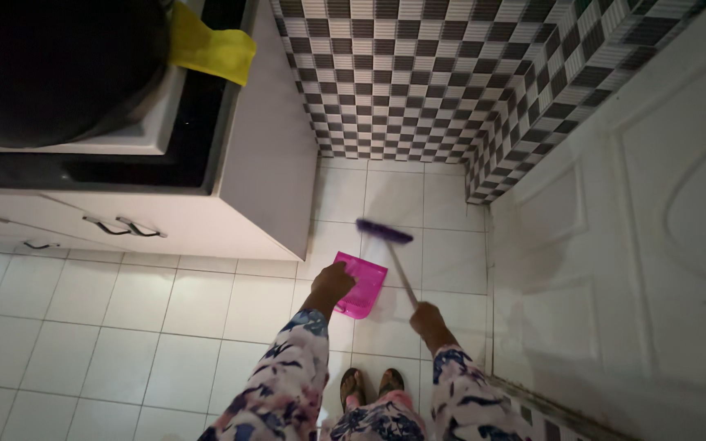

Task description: The person sweeps the bathroom floor by hand using a small handheld broom and a dustpan, gathering debris into the dustpan and moving a large bucket aside to reach the corners.

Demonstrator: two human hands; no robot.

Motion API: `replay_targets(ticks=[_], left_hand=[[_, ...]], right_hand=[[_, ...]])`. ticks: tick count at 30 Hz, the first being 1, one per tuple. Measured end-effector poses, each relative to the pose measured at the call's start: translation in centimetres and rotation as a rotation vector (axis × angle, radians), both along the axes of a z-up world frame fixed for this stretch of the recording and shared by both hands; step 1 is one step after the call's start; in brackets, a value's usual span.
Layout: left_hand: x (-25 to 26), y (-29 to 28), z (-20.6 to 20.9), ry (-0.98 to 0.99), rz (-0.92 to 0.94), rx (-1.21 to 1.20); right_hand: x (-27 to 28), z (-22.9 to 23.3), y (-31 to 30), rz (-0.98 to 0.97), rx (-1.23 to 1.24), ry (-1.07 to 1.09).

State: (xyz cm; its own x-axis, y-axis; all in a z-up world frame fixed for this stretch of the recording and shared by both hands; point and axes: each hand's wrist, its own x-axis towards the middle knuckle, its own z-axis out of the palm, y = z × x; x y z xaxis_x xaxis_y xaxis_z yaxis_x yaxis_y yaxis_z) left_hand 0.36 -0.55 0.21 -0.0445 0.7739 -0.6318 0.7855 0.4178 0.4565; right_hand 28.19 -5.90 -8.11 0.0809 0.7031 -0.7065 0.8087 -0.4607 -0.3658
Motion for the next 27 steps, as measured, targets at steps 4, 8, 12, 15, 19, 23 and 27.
replay_targets(ticks=[4, 8, 12, 15, 19, 23, 27], left_hand=[[-0.2, -1.3, 0.9, 0.005, 0.014, 0.066], [-0.7, -1.7, 1.8, -0.023, 0.016, 0.118], [-1.3, -2.7, 2.6, -0.028, 0.061, 0.136], [-1.1, -3.6, 4.5, 0.087, 0.202, -0.052], [-1.1, -5.6, 6.1, -0.087, 0.653, -0.177], [-0.3, -7.6, 7.5, -0.639, 1.143, -0.287], [1.2, -7.5, 10.1, -0.561, 1.234, -0.183]], right_hand=[[1.5, 2.5, -5.2, -0.034, -0.069, 0.085], [2.2, 4.3, -7.0, -0.233, -0.029, 0.253], [0.3, 4.4, -7.8, -0.005, 0.301, 0.154], [-0.4, 4.6, -7.4, -0.145, 0.119, 0.244], [0.9, 5.7, -8.1, -0.474, -0.120, 0.455], [2.3, 6.5, -10.1, -0.557, -0.067, 0.501], [2.6, 6.8, -10.6, -0.571, -0.041, 0.501]])
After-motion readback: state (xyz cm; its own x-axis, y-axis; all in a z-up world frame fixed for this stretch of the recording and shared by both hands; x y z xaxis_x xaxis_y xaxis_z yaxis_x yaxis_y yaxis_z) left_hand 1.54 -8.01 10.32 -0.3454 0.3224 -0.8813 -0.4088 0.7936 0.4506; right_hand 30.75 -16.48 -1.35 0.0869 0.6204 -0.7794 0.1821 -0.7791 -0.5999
